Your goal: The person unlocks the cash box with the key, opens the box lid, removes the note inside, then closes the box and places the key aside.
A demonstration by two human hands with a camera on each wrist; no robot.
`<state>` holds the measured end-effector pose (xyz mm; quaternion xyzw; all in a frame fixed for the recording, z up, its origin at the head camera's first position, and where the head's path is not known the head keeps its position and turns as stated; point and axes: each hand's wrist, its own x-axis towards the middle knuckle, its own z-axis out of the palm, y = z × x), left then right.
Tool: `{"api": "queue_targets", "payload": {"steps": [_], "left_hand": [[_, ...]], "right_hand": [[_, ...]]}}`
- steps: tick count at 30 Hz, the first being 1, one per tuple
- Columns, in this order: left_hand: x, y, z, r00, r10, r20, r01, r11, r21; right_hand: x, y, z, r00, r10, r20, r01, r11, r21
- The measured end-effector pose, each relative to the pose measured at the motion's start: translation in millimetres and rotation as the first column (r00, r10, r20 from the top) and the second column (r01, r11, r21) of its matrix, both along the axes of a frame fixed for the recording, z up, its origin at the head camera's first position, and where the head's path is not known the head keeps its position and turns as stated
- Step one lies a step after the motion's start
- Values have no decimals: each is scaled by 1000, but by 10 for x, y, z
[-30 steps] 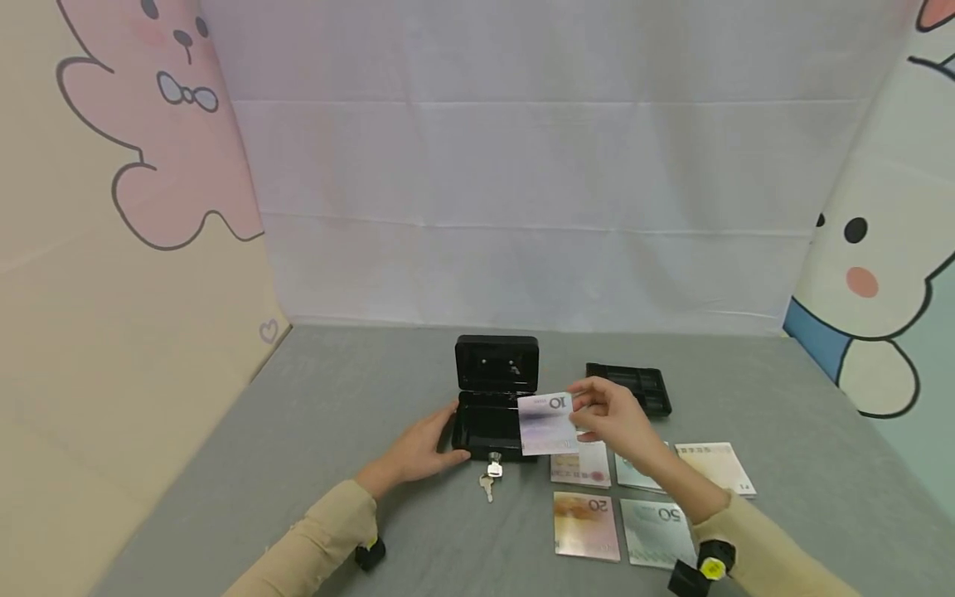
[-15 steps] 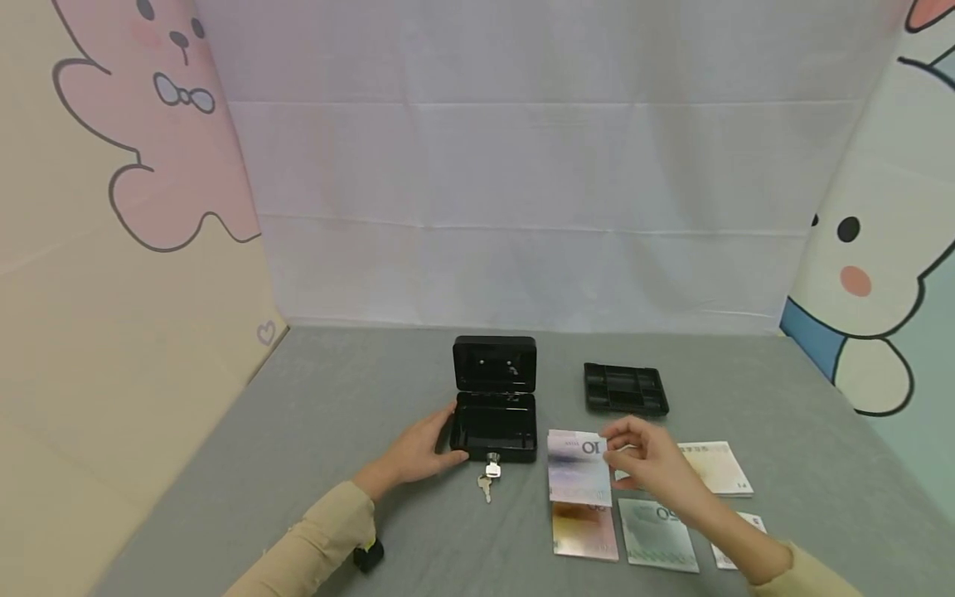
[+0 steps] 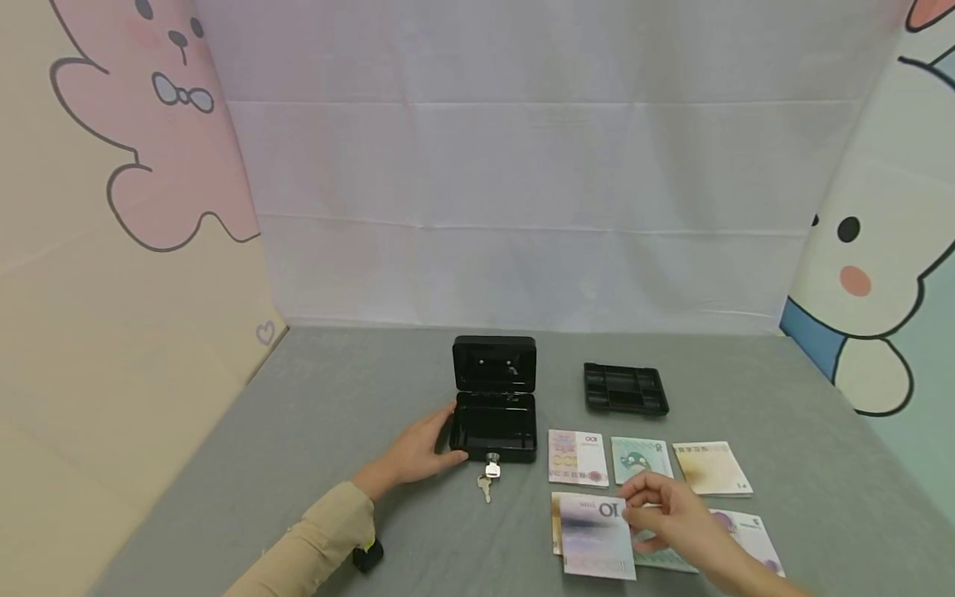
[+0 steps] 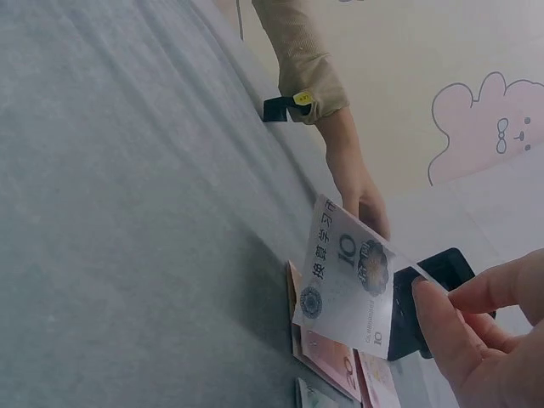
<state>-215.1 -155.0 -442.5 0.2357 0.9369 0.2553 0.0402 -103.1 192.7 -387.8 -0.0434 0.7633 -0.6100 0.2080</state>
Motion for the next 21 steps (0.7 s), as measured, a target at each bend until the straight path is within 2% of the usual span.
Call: {"api": "queue_targets", "payload": {"steps": [3, 8, 11, 16, 21], "left_hand": [[0, -5, -14, 1000, 1, -1, -1, 1000, 3], [-7, -6, -28, 1000, 6, 0, -6, 1000, 3], [-9, -2, -25, 1000, 7, 5, -7, 1000, 0], [-5, 2, -12, 1000, 8, 14, -8, 1000, 3], [0, 7, 6, 1000, 11, 22, -11, 1000, -2]], "right_hand": [[55, 19, -61, 999, 15, 37, -15, 1000, -4], [130, 13, -172, 998, 41, 49, -40, 999, -11], [180, 10, -259, 997, 73, 37, -71, 996, -59], [226, 25, -411, 989, 132, 63, -120, 979, -167], [240, 29, -505, 983, 171, 66, -161, 977, -143]]}}
